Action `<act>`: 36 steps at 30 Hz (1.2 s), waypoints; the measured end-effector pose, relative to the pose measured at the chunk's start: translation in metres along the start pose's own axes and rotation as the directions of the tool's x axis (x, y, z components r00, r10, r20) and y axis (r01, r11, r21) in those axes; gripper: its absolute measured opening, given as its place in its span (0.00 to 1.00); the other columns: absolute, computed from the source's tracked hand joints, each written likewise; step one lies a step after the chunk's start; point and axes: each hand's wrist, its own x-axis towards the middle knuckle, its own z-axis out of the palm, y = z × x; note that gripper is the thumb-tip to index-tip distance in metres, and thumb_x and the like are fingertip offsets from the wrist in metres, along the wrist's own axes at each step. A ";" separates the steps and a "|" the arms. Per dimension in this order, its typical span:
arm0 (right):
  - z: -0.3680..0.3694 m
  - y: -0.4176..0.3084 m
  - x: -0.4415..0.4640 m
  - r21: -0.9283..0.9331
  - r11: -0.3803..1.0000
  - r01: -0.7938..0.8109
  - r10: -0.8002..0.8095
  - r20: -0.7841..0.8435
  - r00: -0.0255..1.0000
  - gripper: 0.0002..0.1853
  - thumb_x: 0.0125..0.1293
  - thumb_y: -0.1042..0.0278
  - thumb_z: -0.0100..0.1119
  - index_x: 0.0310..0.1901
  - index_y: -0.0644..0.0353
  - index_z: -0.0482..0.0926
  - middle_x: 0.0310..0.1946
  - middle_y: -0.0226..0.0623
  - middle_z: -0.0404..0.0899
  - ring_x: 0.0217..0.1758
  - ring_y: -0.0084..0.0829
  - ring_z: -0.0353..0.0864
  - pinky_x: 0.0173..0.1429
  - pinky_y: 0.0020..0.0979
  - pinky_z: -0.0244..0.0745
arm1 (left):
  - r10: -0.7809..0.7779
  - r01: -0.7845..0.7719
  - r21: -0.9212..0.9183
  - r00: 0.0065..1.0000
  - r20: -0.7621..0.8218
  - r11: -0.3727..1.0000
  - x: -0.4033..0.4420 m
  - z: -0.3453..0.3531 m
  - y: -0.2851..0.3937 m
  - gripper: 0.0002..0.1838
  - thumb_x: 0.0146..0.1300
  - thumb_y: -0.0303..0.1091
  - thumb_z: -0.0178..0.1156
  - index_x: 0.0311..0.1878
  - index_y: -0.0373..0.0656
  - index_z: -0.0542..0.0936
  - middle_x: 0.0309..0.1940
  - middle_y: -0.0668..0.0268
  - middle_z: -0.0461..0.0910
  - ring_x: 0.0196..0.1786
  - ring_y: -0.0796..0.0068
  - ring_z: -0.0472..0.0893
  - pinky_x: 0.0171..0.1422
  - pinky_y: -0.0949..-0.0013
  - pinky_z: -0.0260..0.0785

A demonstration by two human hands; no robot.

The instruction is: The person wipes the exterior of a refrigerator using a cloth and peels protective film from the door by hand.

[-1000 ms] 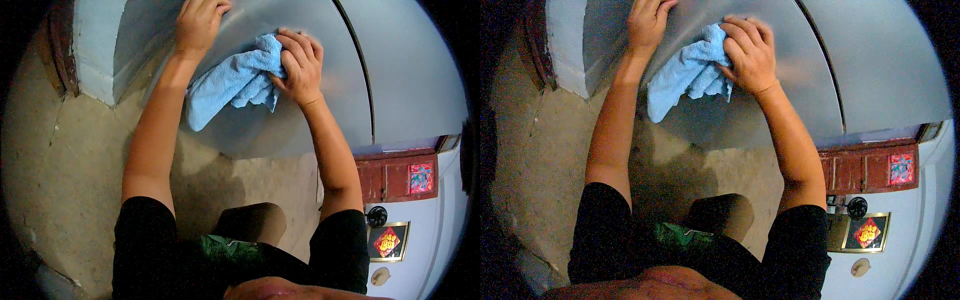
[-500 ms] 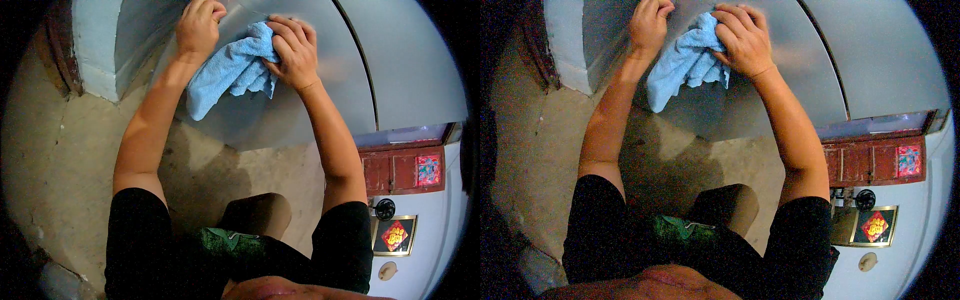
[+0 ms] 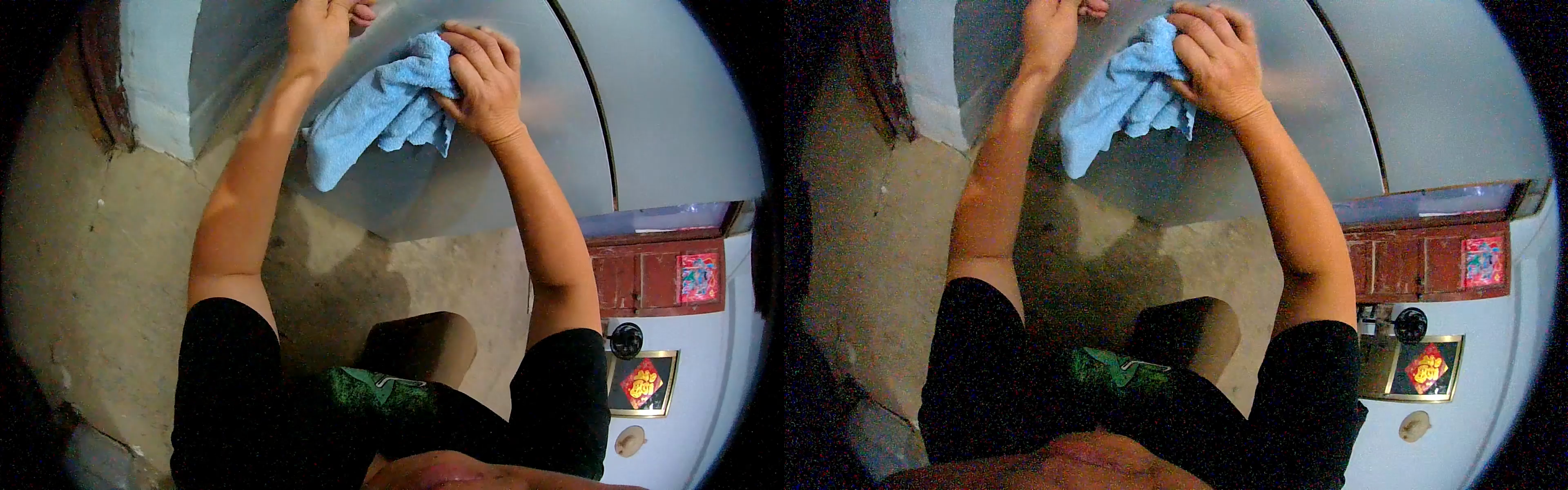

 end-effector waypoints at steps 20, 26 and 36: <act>0.002 0.000 0.000 0.012 1.000 0.002 -0.002 -0.014 1.000 0.20 0.43 0.57 0.72 0.35 0.55 0.75 0.59 0.31 0.81 0.64 0.36 0.76 0.69 0.41 0.61 | 0.484 -0.601 0.708 0.776 0.405 0.371 0.004 0.000 0.021 0.07 0.62 0.25 0.61 0.41 0.40 0.74 0.36 0.55 0.76 0.44 0.50 0.79 0.49 0.53 0.71; 0.005 0.000 0.001 0.019 1.000 0.017 -0.016 -0.048 0.999 0.20 0.42 0.58 0.73 0.35 0.55 0.75 0.59 0.31 0.81 0.64 0.36 0.76 0.69 0.41 0.62 | 0.707 -0.565 0.761 0.676 0.207 0.318 0.031 -0.017 -0.017 0.03 0.61 0.21 0.58 0.37 0.39 0.75 0.34 0.55 0.77 0.42 0.52 0.78 0.49 0.55 0.72; 0.005 0.001 0.001 0.005 1.000 0.012 -0.012 -0.038 0.999 0.20 0.43 0.58 0.74 0.36 0.55 0.76 0.57 0.32 0.82 0.63 0.36 0.78 0.67 0.41 0.62 | 0.126 -0.055 0.298 0.966 -0.225 0.953 0.021 -0.048 -0.004 0.05 0.71 0.28 0.60 0.43 0.41 0.84 0.29 0.69 0.80 0.29 0.82 0.77 0.32 0.76 0.70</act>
